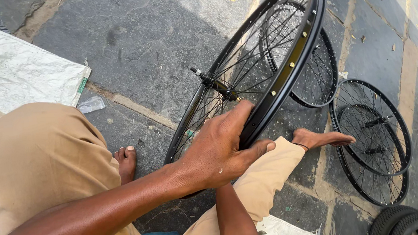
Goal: The person sits on the ground and works on a bicycle wheel, using their hands to manipulate the rim and spokes. They appear to be adjusting or securing components on the wheel's rim, possibly involving a small metal piece or valve.
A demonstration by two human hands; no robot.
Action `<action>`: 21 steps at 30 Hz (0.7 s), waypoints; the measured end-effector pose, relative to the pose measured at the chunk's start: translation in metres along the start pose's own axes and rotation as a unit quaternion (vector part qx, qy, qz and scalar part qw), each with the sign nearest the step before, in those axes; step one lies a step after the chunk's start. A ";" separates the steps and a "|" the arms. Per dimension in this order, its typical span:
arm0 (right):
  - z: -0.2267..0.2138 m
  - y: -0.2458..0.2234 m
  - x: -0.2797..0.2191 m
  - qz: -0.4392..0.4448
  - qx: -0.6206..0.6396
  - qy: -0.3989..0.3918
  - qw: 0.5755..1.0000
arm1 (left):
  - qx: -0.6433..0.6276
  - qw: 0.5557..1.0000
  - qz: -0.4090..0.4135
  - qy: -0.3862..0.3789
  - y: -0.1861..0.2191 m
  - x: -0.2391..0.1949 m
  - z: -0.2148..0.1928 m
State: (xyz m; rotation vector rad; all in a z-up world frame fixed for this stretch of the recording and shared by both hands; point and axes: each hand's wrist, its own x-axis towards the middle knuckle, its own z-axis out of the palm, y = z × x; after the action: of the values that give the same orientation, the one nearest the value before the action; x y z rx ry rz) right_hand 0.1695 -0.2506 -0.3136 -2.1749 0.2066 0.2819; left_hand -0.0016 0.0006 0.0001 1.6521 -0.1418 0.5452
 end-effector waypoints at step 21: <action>-0.081 -0.188 -0.053 -0.115 0.421 -0.152 0.887 | -0.039 0.998 -0.040 -0.034 0.008 0.009 0.000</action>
State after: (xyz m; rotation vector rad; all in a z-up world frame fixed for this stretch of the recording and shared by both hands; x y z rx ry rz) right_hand 0.1764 -0.2060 -0.1067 -1.2505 -0.1025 0.3176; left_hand 0.0028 0.0013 0.0112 1.5934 -0.1454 0.4181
